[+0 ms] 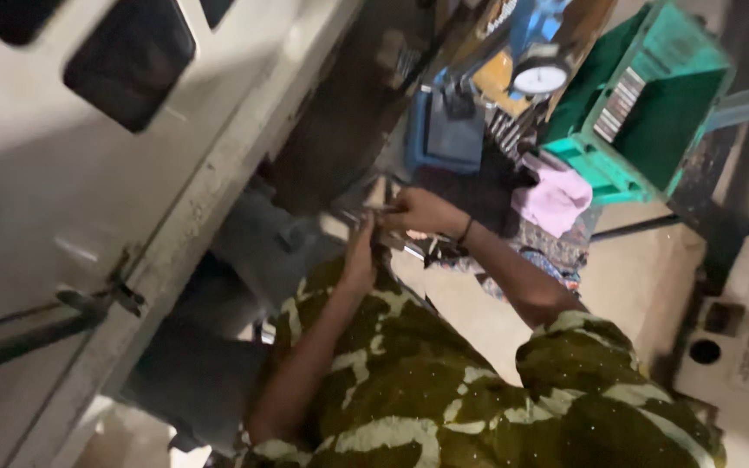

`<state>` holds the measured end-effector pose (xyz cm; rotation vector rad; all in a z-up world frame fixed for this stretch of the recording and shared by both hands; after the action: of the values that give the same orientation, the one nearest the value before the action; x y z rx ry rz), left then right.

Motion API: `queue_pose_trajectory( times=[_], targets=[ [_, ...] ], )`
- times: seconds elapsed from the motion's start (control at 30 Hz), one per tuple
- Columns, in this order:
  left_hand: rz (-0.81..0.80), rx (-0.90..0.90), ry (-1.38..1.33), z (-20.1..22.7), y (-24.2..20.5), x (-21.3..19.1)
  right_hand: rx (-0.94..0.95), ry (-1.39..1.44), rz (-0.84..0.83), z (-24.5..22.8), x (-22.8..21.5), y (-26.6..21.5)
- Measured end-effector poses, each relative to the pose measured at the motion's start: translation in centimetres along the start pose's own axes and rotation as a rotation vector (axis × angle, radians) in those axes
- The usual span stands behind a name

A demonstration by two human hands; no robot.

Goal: The person uses a bench grinder to polish small cylindrical metal parts, then wipes them with a cloth. They open a machine door to retrieve additional parts and continue the polishing and wiping cycle.

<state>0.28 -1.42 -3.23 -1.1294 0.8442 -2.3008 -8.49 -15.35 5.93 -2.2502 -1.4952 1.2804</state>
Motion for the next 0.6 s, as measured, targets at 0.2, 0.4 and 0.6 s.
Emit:
queue_pose_trajectory(
  times=[0.2,0.4,0.6],
  targets=[
    [-0.059,0.085,0.159,-0.2,0.3,-0.3,-0.067,-0.003,0.096,0.6,0.8,-0.2],
    [-0.056,0.039,0.092,-0.1,0.7,-0.2,-0.131,0.267,0.406,0.3,-0.4,-3.2],
    [-0.138,-0.041,-0.133,0.4,0.5,-0.2,-0.288,0.100,0.420,-3.0,-2.1,-6.8]
  ],
)
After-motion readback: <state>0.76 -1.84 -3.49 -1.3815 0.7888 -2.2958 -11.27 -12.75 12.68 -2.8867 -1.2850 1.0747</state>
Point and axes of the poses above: each hand's wrist, its own y-axis towards the middle knuckle, its own x-axis out of the palm, z = x × y, the point moved 3 cm from there along y, towards the middle knuckle, and after that the axes turned 3 degrees about z, right-handed, at the moved point
